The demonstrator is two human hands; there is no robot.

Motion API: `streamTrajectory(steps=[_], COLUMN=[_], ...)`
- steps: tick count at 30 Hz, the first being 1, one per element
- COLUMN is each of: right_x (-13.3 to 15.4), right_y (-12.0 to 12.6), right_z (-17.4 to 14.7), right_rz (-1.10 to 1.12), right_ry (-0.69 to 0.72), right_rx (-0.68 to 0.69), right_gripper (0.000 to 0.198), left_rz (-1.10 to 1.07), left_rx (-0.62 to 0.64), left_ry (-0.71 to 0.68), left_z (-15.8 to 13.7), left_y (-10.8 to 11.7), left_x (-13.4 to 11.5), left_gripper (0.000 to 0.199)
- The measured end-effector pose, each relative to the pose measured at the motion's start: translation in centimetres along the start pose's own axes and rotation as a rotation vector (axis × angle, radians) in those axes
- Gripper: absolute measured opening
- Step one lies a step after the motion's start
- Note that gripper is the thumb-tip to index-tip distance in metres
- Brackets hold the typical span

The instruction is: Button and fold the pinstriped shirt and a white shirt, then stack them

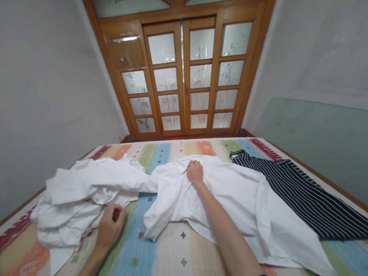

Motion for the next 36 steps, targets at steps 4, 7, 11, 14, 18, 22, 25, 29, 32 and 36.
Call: streamTrajectory(steps=[4, 7, 11, 14, 18, 22, 25, 29, 32, 36], right_x=[0.2, 0.4, 0.4, 0.3, 0.4, 0.4, 0.5, 0.8, 0.8, 0.7], right_y=[0.1, 0.2, 0.2, 0.1, -0.1, -0.3, -0.4, -0.3, -0.3, -0.5], right_z=[-0.1, -0.6, -2.0, -3.1, -4.2, -4.4, -4.2, -3.7, -3.3, -2.3], right_rz=[-0.019, -0.010, 0.023, 0.019, -0.062, -0.111, -0.114, -0.108, -0.112, -0.107], right_ry=[0.018, 0.002, -0.021, 0.026, 0.204, 0.184, 0.109, 0.033, -0.003, -0.032], right_rx=[0.008, 0.026, 0.082, 0.126, 0.134, 0.164, 0.204, 0.262, 0.276, 0.284], right_gripper=[0.023, 0.026, 0.040, 0.052, 0.050, 0.048, 0.051, 0.056, 0.058, 0.059], left_rz=[0.139, 0.057, -0.334, -0.837, -1.243, -1.294, -1.147, -0.816, -0.699, -0.683], left_rx=[0.206, 0.221, 0.183, 0.180, 0.034, -0.147, -0.242, -0.324, -0.337, -0.383], left_ry=[-0.145, -0.107, 0.099, 0.229, 0.339, 0.430, 0.514, 0.671, 0.685, 0.714], left_z=[0.9, 2.1, 5.1, 7.5, 9.4, 9.1, 8.5, 7.8, 7.8, 7.6], left_y=[-2.2, -3.8, -6.0, -8.0, -9.4, -9.3, -8.9, -8.4, -8.1, -7.9], left_x=[-1.7, -2.3, -2.7, -3.3, -4.0, -3.2, -1.8, -0.6, -0.8, -1.0], left_gripper=[0.021, 0.031, 0.038, 0.035, 0.019, 0.017, 0.023, 0.035, 0.044, 0.050])
Point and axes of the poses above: each hand's wrist, its own z-axis towards the middle knuckle, its own y-axis out of the back of the hand, x = y × z, the point moved 3 cm from there along z, towards the middle knuckle, and after that the axes turned 14 degrees about x, right-handed, at the moved point
